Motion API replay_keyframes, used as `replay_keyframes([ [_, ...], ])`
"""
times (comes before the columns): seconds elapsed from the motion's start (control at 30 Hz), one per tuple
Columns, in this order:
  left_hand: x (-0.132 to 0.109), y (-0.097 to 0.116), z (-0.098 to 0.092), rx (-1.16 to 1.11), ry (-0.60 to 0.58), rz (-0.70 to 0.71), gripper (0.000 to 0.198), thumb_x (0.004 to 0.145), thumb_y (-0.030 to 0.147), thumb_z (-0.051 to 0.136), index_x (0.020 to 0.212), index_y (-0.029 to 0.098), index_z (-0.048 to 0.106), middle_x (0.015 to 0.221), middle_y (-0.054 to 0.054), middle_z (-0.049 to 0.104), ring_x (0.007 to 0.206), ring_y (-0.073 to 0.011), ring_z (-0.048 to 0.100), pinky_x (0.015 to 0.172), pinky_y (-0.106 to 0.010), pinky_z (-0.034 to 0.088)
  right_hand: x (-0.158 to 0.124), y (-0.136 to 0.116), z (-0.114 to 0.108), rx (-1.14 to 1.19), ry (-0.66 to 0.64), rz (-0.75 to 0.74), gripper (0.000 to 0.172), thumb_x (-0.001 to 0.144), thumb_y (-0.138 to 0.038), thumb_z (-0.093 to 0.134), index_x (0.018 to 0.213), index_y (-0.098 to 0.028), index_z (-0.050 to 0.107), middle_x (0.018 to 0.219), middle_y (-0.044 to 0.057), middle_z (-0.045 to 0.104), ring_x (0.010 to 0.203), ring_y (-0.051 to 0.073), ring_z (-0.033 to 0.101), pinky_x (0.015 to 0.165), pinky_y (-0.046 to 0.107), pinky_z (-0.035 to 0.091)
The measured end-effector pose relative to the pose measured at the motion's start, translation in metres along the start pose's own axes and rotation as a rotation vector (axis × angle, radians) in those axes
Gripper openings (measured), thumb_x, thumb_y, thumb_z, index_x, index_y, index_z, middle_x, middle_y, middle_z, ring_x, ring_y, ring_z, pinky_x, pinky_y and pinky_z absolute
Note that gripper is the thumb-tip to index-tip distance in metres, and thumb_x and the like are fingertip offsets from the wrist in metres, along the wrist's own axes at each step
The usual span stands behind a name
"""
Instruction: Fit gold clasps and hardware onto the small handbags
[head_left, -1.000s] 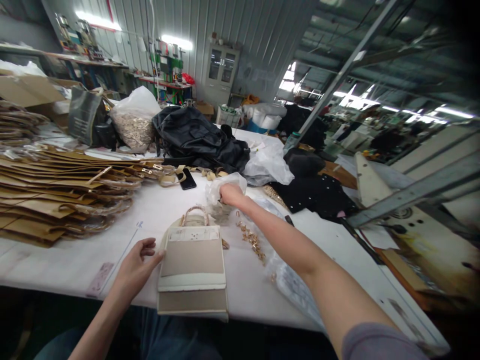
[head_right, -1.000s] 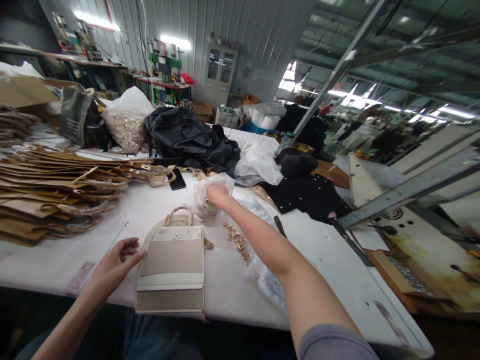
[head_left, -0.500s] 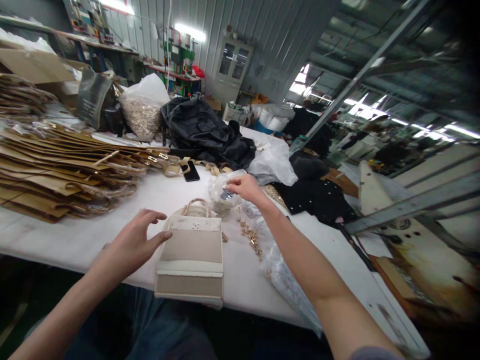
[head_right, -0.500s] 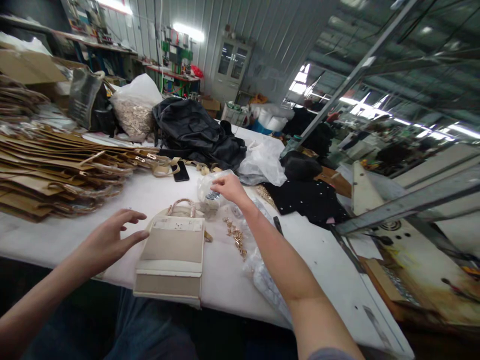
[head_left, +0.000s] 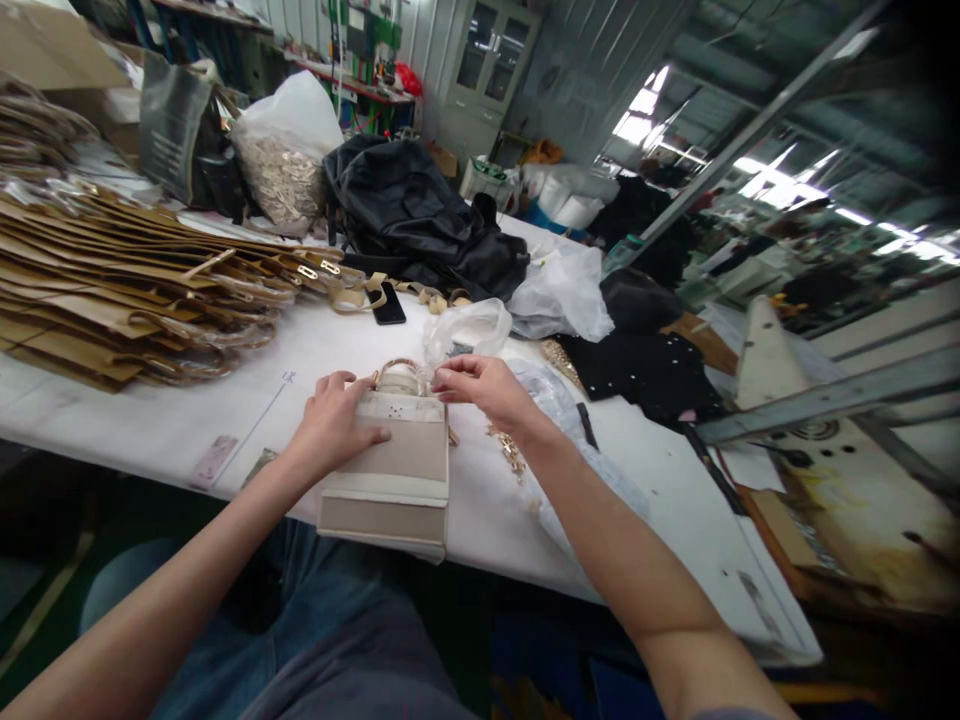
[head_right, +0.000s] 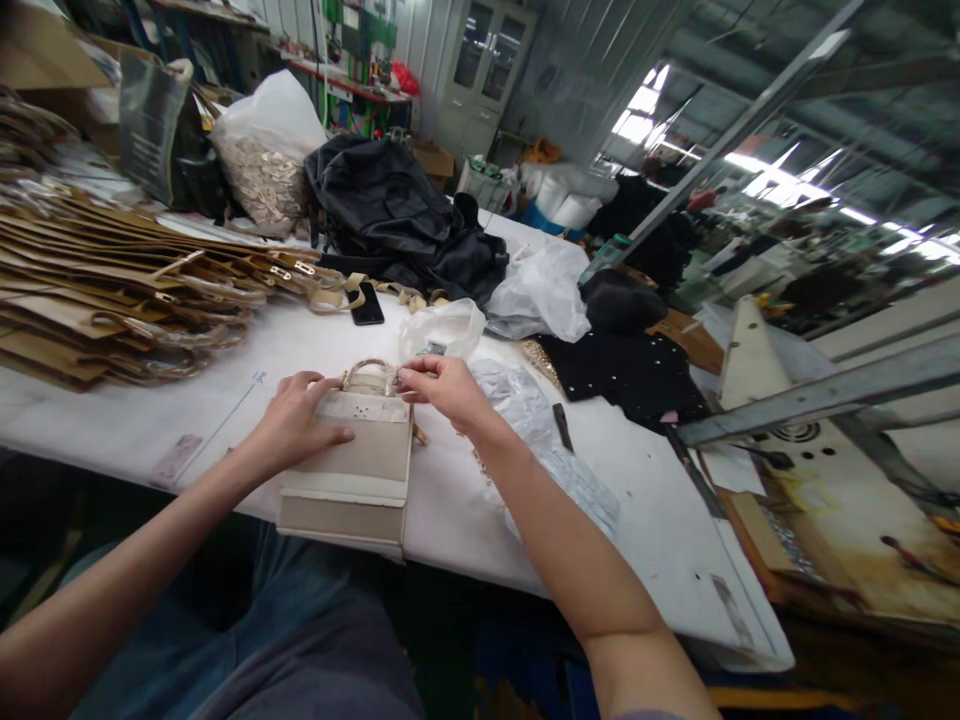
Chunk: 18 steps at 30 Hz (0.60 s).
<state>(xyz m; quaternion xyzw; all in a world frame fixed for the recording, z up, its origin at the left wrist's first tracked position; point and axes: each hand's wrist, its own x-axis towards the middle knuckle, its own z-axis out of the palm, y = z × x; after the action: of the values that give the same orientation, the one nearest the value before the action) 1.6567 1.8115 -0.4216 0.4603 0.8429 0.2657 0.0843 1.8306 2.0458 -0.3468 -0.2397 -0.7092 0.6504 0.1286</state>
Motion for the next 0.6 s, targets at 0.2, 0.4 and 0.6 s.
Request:
replay_keyframes([
  [0.2, 0.003, 0.000, -0.005, 0.071, -0.002, -0.035, 0.089, 0.082, 0.061, 0.096, 0.158, 0.023, 0.072, 0.132, -0.021, 0.066, 0.124, -0.0454, 0.063, 0.111, -0.059, 0.056, -0.011, 0.035, 0.042, -0.196, -0.025, -0.083, 0.043, 0.103, -0.041, 0.074, 0.141, -0.022, 0.082, 0.083, 0.001, 0.073, 0.068, 0.015, 0.066, 0.056, 0.024, 0.053],
  [0.4, 0.007, 0.002, -0.006, 0.061, -0.032, -0.093, 0.072, 0.084, 0.052, 0.093, 0.145, 0.019, 0.075, 0.124, -0.018, 0.074, 0.112, -0.0387, 0.073, 0.099, -0.048, 0.059, -0.004, 0.078, 0.055, -0.213, 0.096, -0.046, 0.035, 0.104, -0.045, 0.067, 0.124, -0.022, 0.083, 0.078, -0.002, 0.069, 0.062, 0.013, 0.064, 0.059, 0.025, 0.056],
  [0.6, 0.018, -0.008, -0.008, -0.084, -0.112, -0.156, 0.078, 0.081, 0.042, 0.093, 0.151, 0.018, 0.068, 0.127, -0.017, 0.080, 0.113, -0.0359, 0.077, 0.095, -0.043, 0.059, -0.009, 0.091, 0.063, -0.226, 0.156, -0.095, 0.036, 0.102, -0.048, 0.069, 0.125, -0.023, 0.082, 0.086, 0.002, 0.077, 0.071, 0.017, 0.070, 0.065, 0.026, 0.059],
])
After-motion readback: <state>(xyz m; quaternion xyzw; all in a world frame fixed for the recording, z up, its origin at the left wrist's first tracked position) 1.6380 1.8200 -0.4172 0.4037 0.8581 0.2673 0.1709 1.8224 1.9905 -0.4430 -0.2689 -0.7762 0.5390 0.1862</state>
